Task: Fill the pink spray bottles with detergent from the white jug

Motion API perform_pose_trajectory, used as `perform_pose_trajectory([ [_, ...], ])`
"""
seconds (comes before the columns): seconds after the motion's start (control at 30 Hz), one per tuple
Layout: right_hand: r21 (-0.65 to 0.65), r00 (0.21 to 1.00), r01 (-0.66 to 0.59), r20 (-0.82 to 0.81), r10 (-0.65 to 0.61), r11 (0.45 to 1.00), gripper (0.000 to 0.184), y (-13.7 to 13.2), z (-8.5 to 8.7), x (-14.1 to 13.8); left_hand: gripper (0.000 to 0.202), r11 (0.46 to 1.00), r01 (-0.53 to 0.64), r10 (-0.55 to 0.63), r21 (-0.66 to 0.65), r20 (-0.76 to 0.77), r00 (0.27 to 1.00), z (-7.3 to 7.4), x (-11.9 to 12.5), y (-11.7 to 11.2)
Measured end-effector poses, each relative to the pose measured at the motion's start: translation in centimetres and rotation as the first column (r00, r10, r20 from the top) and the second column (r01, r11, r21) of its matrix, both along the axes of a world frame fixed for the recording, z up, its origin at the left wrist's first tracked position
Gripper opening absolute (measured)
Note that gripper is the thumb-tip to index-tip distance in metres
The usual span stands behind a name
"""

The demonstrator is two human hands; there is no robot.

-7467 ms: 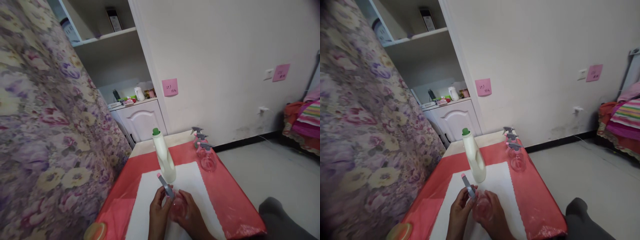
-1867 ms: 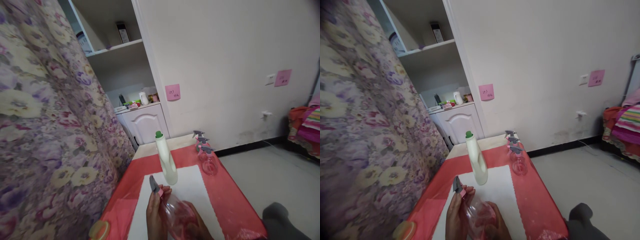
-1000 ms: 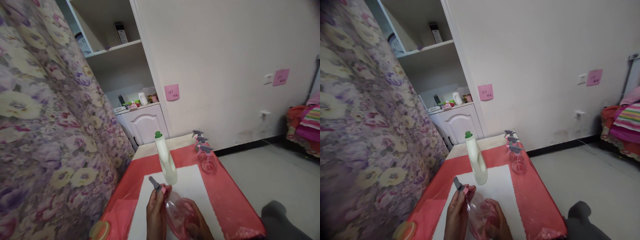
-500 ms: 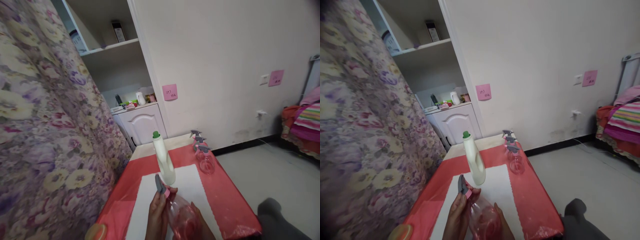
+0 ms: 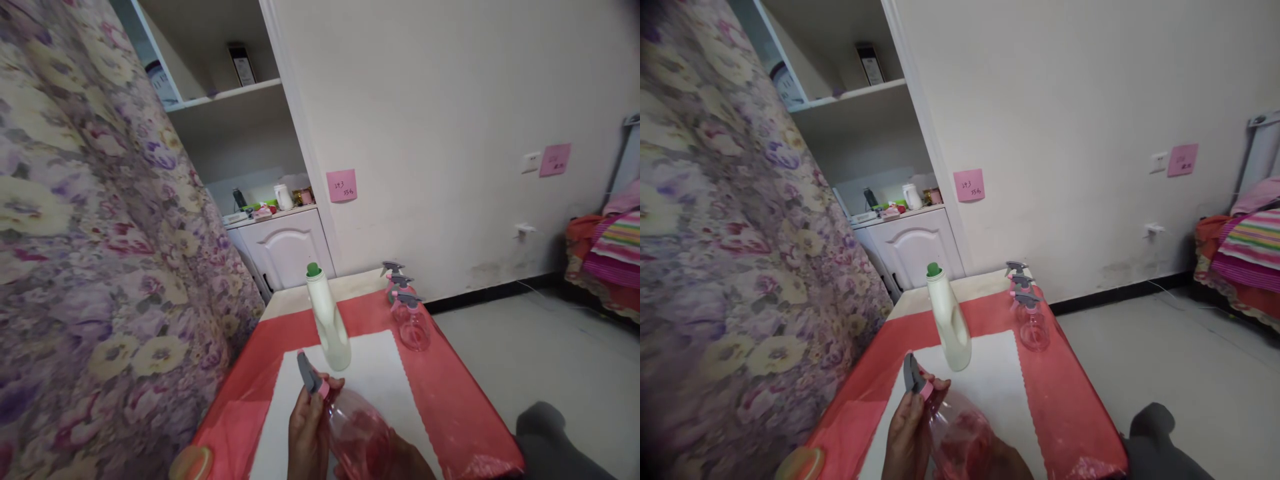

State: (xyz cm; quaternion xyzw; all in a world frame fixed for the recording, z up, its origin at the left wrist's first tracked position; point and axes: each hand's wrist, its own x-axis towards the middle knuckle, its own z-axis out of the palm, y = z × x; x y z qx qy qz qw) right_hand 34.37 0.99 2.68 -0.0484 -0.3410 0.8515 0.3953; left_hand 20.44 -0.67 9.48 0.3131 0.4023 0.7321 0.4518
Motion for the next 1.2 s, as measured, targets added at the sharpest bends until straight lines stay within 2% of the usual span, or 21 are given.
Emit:
perform_pose_trajectory([
  [0.07,-0.023,0.999,-0.04,0.017,0.041,0.999,0.048,-0.1,-0.9,0.5,0.036,1.0,-0.013,0.014,-0.012,0.025,1.0,0.3,0.1,0.0],
  [0.13,-0.091,0.995,-0.082,0.057,0.088,0.992,0.05,-0.1,-1.6,0.7,0.037,1.0,-0.017,0.018,-0.022,0.04,0.999,0.5,0.3,0.0],
  [0.23,-0.164,0.987,-0.066,0.134,0.089,0.984,0.047,0.3,-2.5,0.0,0.034,1.0,-0.008,0.008,-0.012,0.034,0.999,0.5,0.4,-0.1],
  [0.33,-0.228,0.995,-0.093,0.016,0.099,0.969,0.065,0.5,-2.9,-1.2,0.03,0.999,0.033,-0.033,-0.011,-0.005,0.999,0.0,0.0,-0.1],
  [0.43,-0.306,0.987,-0.152,-0.088,0.131,0.94,0.077,0.6,-2.5,-1.7,0.029,0.998,0.061,-0.063,-0.03,-0.055,0.997,-0.6,-0.4,-0.2],
  [0.53,-0.326,0.994,-0.107,-0.052,0.095,0.939,0.068,0.6,-1.7,-1.3,0.031,0.997,0.054,-0.058,-0.047,-0.081,0.995,-0.8,-0.7,-0.2],
  [0.73,-0.237,0.976,-0.192,0.05,0.21,0.952,0.076,1.0,-0.8,-0.8,0.038,0.997,-0.025,0.02,-0.073,-0.076,0.997,-0.8,-0.5,-0.3],
  [0.83,-0.203,0.989,-0.129,0.038,0.14,0.971,0.072,0.8,-0.4,-1.0,0.037,0.995,-0.048,0.043,-0.085,-0.059,0.997,-0.9,-0.5,-0.2],
  [1.0,-0.142,1.0,0.0,0.01,0.002,0.99,0.05,0.0,0.1,-0.6,0.031,0.997,-0.06,0.058,-0.047,-0.047,0.997,-0.8,-0.5,-0.1],
  [1.13,-0.231,0.998,0.053,-0.013,-0.057,0.972,0.046,0.2,-0.7,-0.9,0.035,0.996,-0.034,0.028,-0.076,-0.078,0.997,-1.0,-0.5,-0.3],
  [1.2,-0.302,1.0,-0.008,-0.017,0.003,0.953,0.054,0.4,-1.3,-1.4,0.037,0.995,-0.007,-0.002,-0.095,-0.093,0.996,-1.3,-0.4,-0.3],
])
